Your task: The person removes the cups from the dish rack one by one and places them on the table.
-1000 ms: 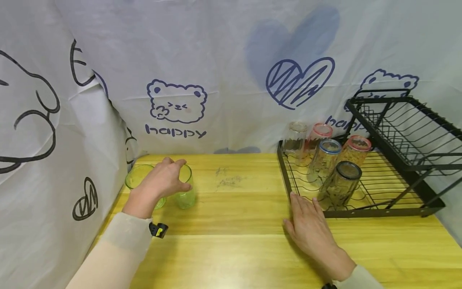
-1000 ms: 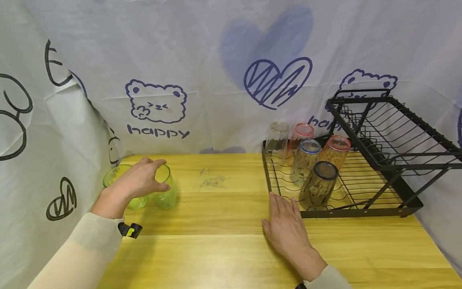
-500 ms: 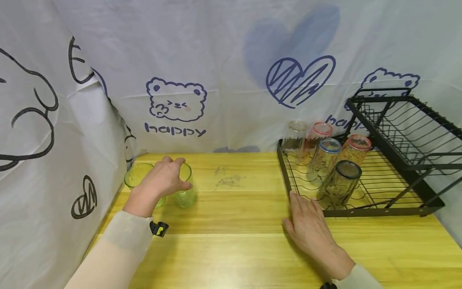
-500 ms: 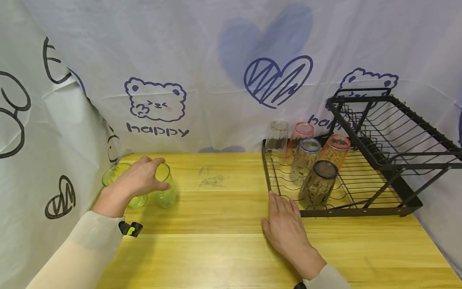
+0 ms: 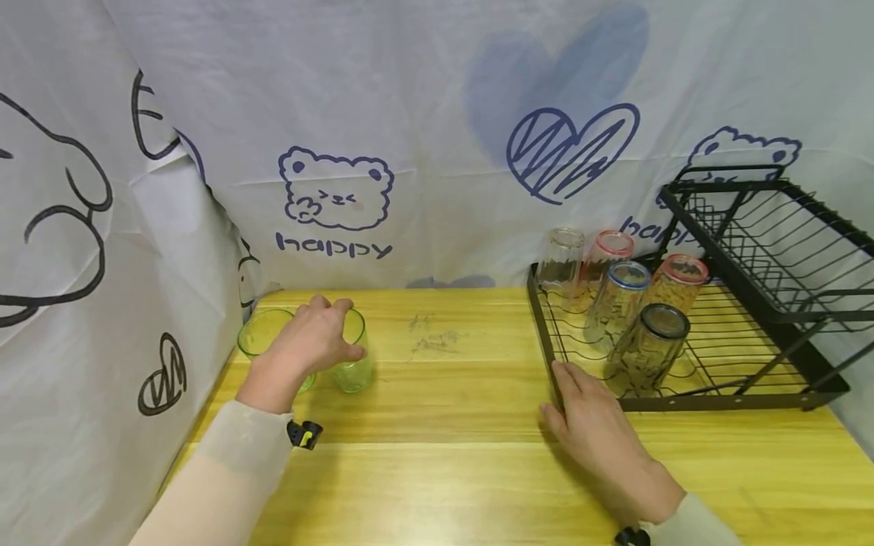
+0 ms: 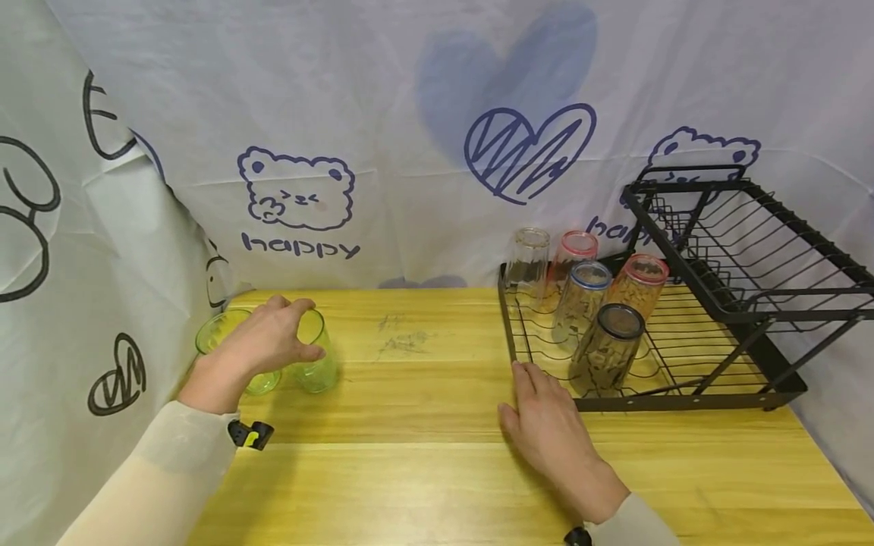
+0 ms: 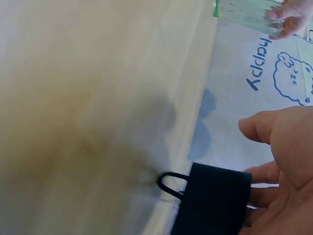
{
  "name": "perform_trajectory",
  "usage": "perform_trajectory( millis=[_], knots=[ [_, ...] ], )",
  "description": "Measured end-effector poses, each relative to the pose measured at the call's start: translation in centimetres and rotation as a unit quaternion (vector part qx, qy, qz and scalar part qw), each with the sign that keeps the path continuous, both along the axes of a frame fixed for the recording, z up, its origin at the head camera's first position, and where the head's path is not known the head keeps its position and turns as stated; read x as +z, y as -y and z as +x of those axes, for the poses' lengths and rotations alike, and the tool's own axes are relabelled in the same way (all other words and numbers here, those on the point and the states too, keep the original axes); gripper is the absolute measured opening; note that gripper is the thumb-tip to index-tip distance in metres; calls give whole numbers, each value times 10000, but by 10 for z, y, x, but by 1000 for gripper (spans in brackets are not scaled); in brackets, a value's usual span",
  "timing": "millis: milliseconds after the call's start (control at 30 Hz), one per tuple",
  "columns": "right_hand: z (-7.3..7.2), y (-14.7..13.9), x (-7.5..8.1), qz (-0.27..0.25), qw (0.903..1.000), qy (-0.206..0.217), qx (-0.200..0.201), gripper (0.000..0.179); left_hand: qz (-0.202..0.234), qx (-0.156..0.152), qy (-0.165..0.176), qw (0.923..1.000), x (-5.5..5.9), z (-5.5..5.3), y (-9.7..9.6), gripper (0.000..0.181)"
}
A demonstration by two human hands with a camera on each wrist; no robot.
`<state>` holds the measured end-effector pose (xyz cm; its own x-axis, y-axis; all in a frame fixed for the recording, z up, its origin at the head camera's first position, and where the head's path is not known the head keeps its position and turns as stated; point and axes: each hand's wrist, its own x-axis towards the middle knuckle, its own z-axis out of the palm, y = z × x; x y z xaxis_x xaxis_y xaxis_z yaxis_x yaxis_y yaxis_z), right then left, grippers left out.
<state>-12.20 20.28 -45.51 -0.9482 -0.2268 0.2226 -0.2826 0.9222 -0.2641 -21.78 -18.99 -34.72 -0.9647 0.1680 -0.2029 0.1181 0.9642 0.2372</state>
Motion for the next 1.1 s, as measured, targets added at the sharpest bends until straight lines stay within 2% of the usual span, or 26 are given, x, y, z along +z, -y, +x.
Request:
perform_trajectory(
  millis=[100,200,467,600,767,833,1000,1100],
  knots=[
    [-7,-2,13,-115,9997,221,-37,60,-30,-23,-30,10000,0,-1,-1,88],
    [-19,-5,26,-127,9993,348,-77,55,-48,-30,-36,10000,0,0,-2,89],
    [-70,-11,72,-139,9984,506,-187,57,-54,-21,-93,9999,-1,2,1,88],
    [-93,-13,92,-154,9987,399,-279,53,-65,-44,-101,9999,-1,4,1,88],
    [-123,-18,110,-19,9981,91,-612,31,-66,-79,-128,9999,-1,3,1,87],
    [-136,-19,117,15,9970,-13,-779,28,-69,-85,-133,9999,0,2,0,87],
    [-168,-19,128,-97,9935,6,-1131,46,-88,-108,-77,9999,1,1,-2,87],
    [-183,-19,129,-183,9894,202,-1423,51,-101,-134,-33,9999,1,-1,-4,87]
  ],
)
